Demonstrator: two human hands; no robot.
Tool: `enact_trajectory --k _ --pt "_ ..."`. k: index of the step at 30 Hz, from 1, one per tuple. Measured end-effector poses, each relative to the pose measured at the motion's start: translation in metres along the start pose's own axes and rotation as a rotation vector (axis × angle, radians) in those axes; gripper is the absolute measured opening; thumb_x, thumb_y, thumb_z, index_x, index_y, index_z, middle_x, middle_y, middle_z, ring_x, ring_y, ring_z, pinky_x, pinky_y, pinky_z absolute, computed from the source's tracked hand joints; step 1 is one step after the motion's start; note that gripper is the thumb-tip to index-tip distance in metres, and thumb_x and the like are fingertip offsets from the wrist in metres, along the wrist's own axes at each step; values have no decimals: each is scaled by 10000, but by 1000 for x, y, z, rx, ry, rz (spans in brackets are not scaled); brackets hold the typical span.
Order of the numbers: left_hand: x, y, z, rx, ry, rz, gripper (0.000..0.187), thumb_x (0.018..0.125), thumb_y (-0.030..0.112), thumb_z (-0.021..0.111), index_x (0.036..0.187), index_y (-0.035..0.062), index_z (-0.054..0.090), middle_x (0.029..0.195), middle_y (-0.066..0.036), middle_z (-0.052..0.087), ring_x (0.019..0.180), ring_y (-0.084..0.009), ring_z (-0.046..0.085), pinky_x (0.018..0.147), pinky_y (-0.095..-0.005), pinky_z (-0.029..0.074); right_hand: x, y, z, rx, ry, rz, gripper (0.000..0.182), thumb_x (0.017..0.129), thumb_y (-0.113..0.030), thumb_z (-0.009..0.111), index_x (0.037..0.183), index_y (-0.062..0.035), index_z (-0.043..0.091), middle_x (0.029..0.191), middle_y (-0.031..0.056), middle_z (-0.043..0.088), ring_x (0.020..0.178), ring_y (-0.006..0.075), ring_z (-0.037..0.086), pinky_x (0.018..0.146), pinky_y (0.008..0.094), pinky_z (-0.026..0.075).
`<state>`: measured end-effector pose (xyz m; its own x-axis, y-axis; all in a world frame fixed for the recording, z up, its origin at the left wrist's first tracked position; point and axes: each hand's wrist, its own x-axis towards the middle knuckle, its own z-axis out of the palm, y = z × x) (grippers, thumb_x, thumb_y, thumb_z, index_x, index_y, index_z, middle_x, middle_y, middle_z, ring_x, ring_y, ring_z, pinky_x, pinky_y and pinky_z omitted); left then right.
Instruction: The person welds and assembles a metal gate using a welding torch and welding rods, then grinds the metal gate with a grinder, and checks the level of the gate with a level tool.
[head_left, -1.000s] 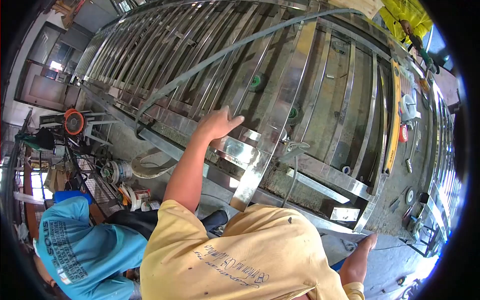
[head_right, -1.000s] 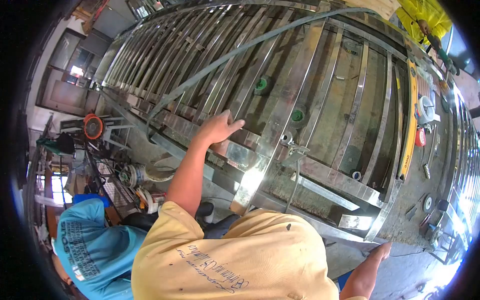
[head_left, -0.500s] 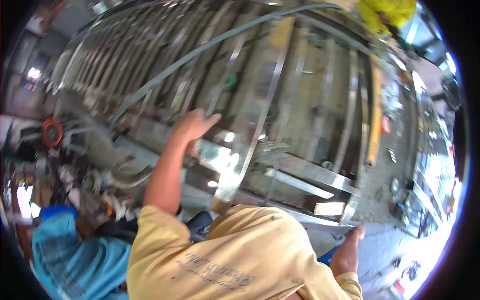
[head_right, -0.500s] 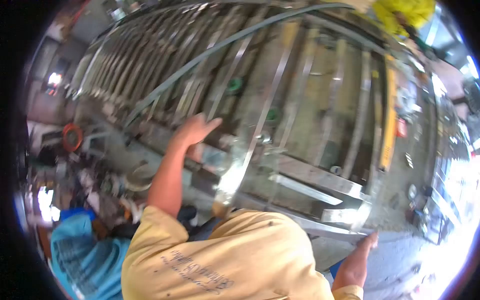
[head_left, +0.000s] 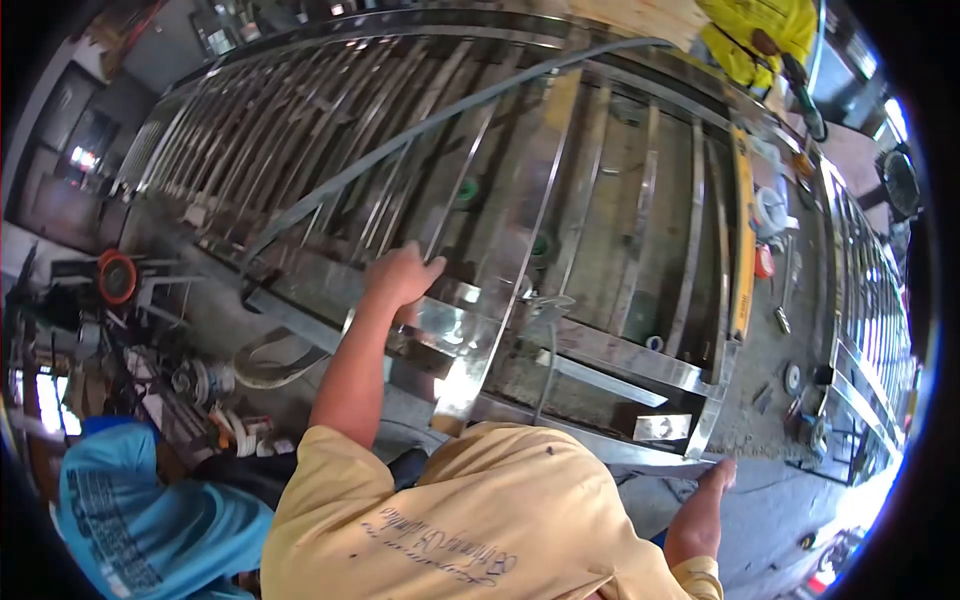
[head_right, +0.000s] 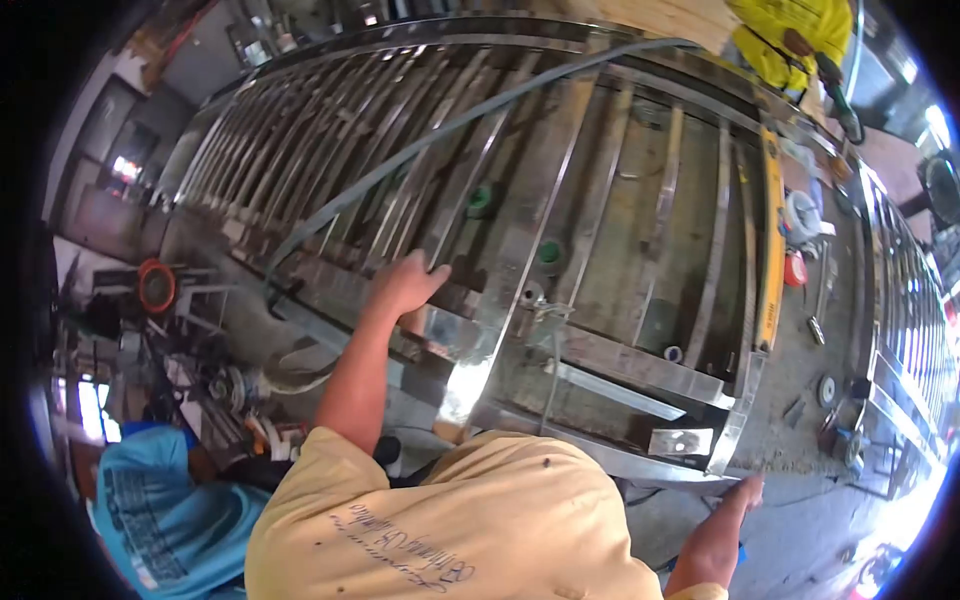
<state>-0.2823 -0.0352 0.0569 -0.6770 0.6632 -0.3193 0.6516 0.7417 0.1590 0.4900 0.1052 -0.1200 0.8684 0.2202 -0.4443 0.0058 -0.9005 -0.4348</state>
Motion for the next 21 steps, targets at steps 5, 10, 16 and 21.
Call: enact_trajectory --k 5,10,16,21 --pt "35 -24 -5 -225 -323 105 664 843 528 756 1086 -85 680 1071 -272 723 1002 -369 713 857 -466 529 6 10 3 150 65 -28 718 835 -451 718 1229 142 621 1229 247 681 1030 371 689 845 496 568" --pt "42 -24 -15 -291 -451 71 603 832 464 755 1032 -105 727 1058 -276 735 957 -357 716 876 -458 523 -10 8 -2 243 -23 -43 707 844 -440 722 1236 138 617 1226 241 677 1013 360 683 873 480 560" --pt "35 -11 -3 -217 -260 -39 701 834 521 687 1111 -122 707 1202 -337 682 1148 -430 675 975 -455 507 -19 7 -1 271 -46 -41 655 854 -426 710 1198 126 633 1186 232 694 972 353 694 827 480 573" --pt "32 -9 -7 -236 -274 -47 695 842 519 685 1136 -110 705 1216 -327 681 1147 -418 677 979 -455 503 -16 5 3 285 7 12 600 824 -388 746 1144 111 646 1093 215 709 933 322 692 780 502 577"
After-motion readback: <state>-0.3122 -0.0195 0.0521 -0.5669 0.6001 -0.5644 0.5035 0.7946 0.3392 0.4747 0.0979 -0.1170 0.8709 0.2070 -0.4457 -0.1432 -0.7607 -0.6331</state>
